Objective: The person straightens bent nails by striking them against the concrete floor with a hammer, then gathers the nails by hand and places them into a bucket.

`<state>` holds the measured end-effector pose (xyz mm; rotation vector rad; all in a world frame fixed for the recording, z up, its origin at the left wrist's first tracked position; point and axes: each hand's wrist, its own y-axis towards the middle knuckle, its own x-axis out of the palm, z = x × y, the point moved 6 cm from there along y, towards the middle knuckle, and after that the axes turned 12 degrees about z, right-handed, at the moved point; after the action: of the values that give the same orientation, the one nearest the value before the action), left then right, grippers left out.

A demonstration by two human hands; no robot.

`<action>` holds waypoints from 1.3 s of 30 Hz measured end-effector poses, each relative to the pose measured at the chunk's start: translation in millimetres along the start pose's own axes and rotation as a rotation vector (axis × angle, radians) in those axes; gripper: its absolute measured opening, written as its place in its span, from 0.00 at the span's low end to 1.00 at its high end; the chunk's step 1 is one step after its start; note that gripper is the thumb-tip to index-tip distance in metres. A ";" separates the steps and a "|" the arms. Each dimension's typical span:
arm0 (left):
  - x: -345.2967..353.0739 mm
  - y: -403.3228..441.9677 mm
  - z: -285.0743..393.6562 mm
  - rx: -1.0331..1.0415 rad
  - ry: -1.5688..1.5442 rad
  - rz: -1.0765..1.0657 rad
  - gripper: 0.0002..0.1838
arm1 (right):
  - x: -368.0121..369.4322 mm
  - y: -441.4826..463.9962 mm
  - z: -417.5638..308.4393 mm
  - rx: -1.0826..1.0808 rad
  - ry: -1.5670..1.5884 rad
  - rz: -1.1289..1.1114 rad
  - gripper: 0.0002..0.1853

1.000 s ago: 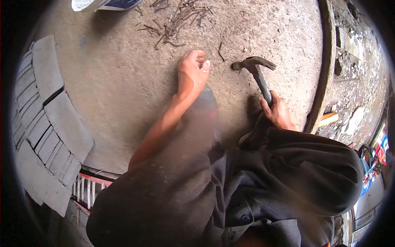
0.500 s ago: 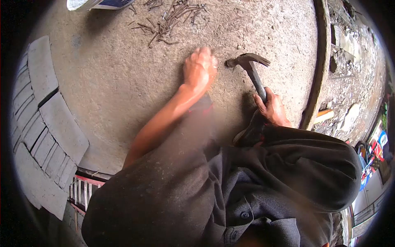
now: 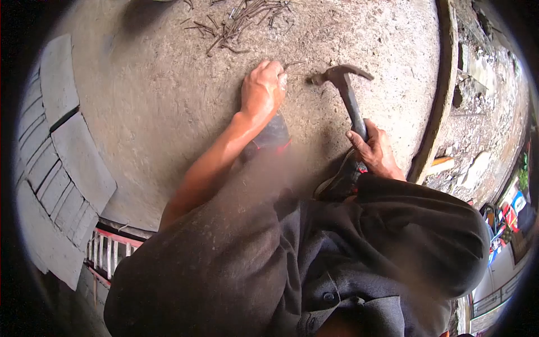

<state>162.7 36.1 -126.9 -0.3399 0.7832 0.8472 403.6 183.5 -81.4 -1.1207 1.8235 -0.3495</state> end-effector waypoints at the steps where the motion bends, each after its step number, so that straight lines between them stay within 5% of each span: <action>1: -0.1 -1.1 -0.8 -0.002 -0.020 0.000 0.05 | -5.4 -1.6 -10.3 -0.006 0.007 -0.003 0.18; 5: -2.7 -2.3 0.2 0.018 -0.090 0.038 0.03 | -18.6 5.0 -38.1 -0.301 0.046 0.131 0.18; 8: -3.4 -1.8 3.5 0.042 -0.086 0.030 0.03 | -16.2 15.8 -42.3 -0.124 -0.126 0.055 0.19; 21: 11.2 -6.2 6.4 0.113 0.004 -0.084 0.05 | -12.0 15.5 -36.1 -0.363 -0.145 0.197 0.20; 28: 13.7 -7.1 5.7 0.107 -0.018 -0.078 0.05 | -10.9 21.6 -49.8 -0.243 -0.294 0.032 0.18; 33: 17.4 -9.6 1.9 0.124 -0.009 -0.076 0.05 | -33.9 7.7 -63.4 -0.427 -0.027 0.216 0.14; 39: 13.1 -6.8 5.0 0.076 -0.062 -0.088 0.04 | -11.8 24.9 -48.1 -0.249 -0.292 0.053 0.12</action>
<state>175.8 41.7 -133.3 -0.2777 0.7356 0.7398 352.0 196.2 -65.5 -1.2192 1.6617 0.0747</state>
